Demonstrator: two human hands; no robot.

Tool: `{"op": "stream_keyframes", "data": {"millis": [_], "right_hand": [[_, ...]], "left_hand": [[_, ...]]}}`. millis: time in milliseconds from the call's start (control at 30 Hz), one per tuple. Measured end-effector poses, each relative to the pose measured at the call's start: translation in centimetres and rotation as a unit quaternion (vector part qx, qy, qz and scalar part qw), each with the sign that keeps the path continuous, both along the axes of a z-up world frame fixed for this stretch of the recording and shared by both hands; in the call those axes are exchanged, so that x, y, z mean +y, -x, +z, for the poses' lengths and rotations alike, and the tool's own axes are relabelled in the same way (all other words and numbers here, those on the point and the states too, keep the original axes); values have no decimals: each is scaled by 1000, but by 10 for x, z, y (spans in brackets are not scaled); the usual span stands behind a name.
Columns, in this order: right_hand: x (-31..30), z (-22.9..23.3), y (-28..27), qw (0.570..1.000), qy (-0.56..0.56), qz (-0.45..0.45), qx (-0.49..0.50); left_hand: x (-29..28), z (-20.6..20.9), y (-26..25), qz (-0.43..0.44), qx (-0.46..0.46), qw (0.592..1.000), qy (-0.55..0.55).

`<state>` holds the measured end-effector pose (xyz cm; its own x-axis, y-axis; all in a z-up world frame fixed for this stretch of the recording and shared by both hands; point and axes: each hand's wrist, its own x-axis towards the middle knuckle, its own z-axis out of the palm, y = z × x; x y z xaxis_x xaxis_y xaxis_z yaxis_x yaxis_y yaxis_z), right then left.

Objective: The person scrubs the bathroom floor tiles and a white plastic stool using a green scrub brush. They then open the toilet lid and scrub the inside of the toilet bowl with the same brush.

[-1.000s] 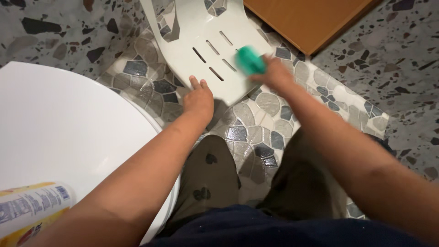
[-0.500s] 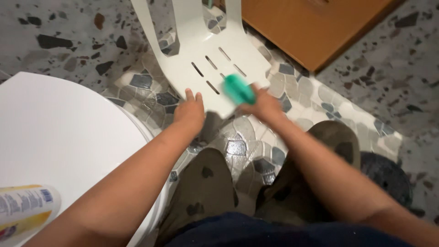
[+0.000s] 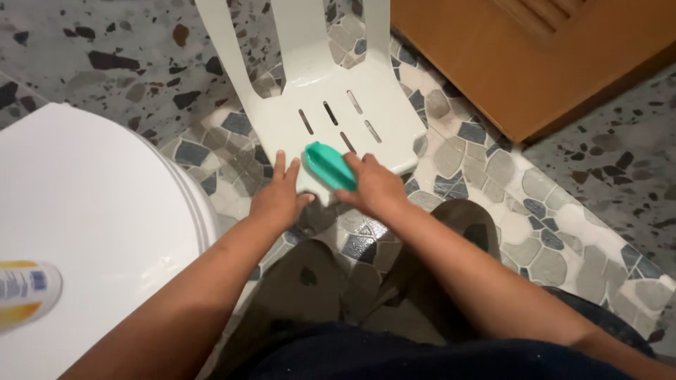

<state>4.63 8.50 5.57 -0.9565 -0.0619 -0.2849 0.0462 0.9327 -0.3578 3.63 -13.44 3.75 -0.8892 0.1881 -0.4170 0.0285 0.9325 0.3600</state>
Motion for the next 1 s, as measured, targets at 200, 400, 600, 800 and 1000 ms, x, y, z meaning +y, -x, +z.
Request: {"op": "stream_keyframes", "data": {"millis": [200,400,600,800,1000], "right_hand": [[83,15,46,992,-8,-115,48],[94,7,55,988,-18,-131,78],[62,4,26,998,-59,-22,32],[71,20,1,998,-51,17,14],[72,31,-14,999,-51,-1,-2]], "left_hand": [[9,-9,8,28,-25,999,-3],[8,-24,17,12,-56,997,53],[7,-49,17,5,-19,999,41],[6,-76,7,-23,13,999,34],[-3,-108,-7,300,170,907,-244]]}}
